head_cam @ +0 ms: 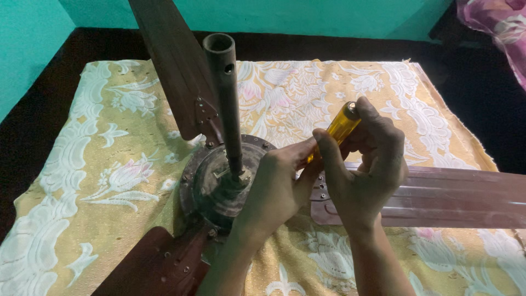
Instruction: The person uses a screwdriver to loosen and remove a screw from a ceiling fan blade, then detaches the blade from the fan hub. They place the blade on the table and proceed to loosen the screw on a second blade.
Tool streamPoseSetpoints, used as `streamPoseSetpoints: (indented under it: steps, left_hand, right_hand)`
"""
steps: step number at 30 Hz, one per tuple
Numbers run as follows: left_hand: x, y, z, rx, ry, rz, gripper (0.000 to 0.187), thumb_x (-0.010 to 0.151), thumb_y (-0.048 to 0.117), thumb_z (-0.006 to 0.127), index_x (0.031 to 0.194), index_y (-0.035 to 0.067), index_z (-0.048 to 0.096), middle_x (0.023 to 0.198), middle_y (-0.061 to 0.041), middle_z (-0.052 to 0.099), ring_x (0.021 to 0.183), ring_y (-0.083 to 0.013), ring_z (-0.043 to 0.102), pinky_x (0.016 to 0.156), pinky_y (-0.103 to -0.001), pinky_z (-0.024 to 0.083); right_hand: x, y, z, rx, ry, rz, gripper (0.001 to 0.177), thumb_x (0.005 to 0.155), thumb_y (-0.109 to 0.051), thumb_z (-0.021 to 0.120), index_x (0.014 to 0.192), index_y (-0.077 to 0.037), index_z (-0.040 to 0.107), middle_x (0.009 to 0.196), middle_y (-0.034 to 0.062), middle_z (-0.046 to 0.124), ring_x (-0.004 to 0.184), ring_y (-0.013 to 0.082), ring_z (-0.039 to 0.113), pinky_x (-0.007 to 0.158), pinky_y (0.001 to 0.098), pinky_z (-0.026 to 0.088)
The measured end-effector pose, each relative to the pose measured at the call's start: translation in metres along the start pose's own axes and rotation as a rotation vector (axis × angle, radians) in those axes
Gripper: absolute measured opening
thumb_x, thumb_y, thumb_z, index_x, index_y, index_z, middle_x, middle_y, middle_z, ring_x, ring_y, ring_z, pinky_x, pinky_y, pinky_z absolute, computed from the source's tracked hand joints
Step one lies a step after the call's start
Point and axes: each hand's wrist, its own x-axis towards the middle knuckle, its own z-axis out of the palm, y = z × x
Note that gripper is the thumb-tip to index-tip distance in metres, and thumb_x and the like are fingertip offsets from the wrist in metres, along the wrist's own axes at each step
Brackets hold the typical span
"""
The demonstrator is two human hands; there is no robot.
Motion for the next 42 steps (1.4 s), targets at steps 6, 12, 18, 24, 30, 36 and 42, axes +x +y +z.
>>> streamPoseSetpoints:
  steps: [6, 12, 18, 24, 30, 36, 42]
  left_hand:
    - [-0.0033, -0.0031, -0.0003, -0.007, 0.021, 0.04, 0.039, 0.089, -0.006, 0.065, 0.128, -0.003, 0.066, 0.112, -0.02, 0.076, 0.102, -0.029, 0.078, 0.087, -0.037, 0.064]
    - [-0.0015, -0.0031, 0.0009, 0.014, 0.013, -0.069, 0.038, 0.089, -0.004, 0.068, 0.127, -0.002, 0.067, 0.107, -0.019, 0.077, 0.097, -0.0275, 0.08, 0.082, -0.036, 0.064]
    - [-0.0008, -0.0028, 0.0015, 0.005, 0.017, -0.09, 0.038, 0.086, -0.003, 0.069, 0.124, 0.001, 0.068, 0.1, -0.018, 0.078, 0.091, -0.0271, 0.08, 0.077, -0.036, 0.063]
    - [-0.0021, -0.0038, 0.0006, -0.012, 0.018, -0.033, 0.037, 0.087, -0.005, 0.067, 0.124, -0.001, 0.068, 0.103, -0.018, 0.077, 0.094, -0.0274, 0.08, 0.078, -0.036, 0.064]
    - [-0.001, -0.0057, 0.0021, -0.007, -0.008, -0.07, 0.039, 0.088, -0.004, 0.068, 0.127, 0.0, 0.067, 0.106, -0.016, 0.077, 0.095, -0.0247, 0.08, 0.081, -0.034, 0.066]
    - [0.0012, -0.0017, -0.0001, -0.01, -0.059, -0.163, 0.048, 0.087, 0.0, 0.07, 0.134, 0.005, 0.064, 0.109, -0.013, 0.077, 0.092, -0.0225, 0.079, 0.079, -0.033, 0.065]
    - [0.0014, 0.0036, -0.007, -0.055, -0.099, -0.228, 0.041, 0.092, 0.005, 0.07, 0.133, 0.006, 0.065, 0.113, -0.011, 0.078, 0.1, -0.0176, 0.078, 0.085, -0.031, 0.065]
  right_hand:
    - [-0.0011, -0.0003, 0.0006, 0.016, -0.004, 0.035, 0.052, 0.101, 0.002, 0.085, 0.14, 0.002, 0.051, 0.124, 0.012, 0.065, 0.092, 0.0074, 0.066, 0.072, 0.0183, 0.059]
    - [0.0011, -0.001, 0.003, 0.008, -0.013, 0.049, 0.052, 0.101, 0.002, 0.086, 0.139, 0.002, 0.051, 0.122, 0.0109, 0.066, 0.09, 0.0062, 0.066, 0.072, 0.018, 0.059]
    - [0.0005, -0.0002, 0.0054, 0.032, -0.005, 0.077, 0.052, 0.101, 0.001, 0.086, 0.139, 0.002, 0.051, 0.119, 0.01, 0.066, 0.087, 0.0056, 0.063, 0.069, 0.0182, 0.055]
    - [-0.0018, 0.0005, 0.0053, 0.022, 0.005, 0.06, 0.05, 0.103, 0.0, 0.085, 0.14, 0.002, 0.051, 0.118, 0.0094, 0.065, 0.087, 0.006, 0.064, 0.07, 0.0181, 0.056]
    - [-0.0006, 0.0029, 0.0045, 0.006, -0.002, 0.036, 0.049, 0.103, -0.002, 0.085, 0.139, 0.002, 0.051, 0.118, 0.0095, 0.066, 0.088, 0.0064, 0.066, 0.069, 0.017, 0.058]
    - [0.0009, 0.0034, 0.0041, 0.015, -0.009, 0.071, 0.052, 0.102, -0.002, 0.086, 0.142, 0.001, 0.053, 0.121, 0.0111, 0.069, 0.092, 0.007, 0.068, 0.076, 0.0189, 0.06]
    - [0.0047, 0.0064, 0.0007, 0.043, -0.045, 0.071, 0.054, 0.099, 0.0, 0.086, 0.143, 0.0, 0.055, 0.126, 0.0108, 0.07, 0.092, 0.0067, 0.068, 0.078, 0.0197, 0.06]
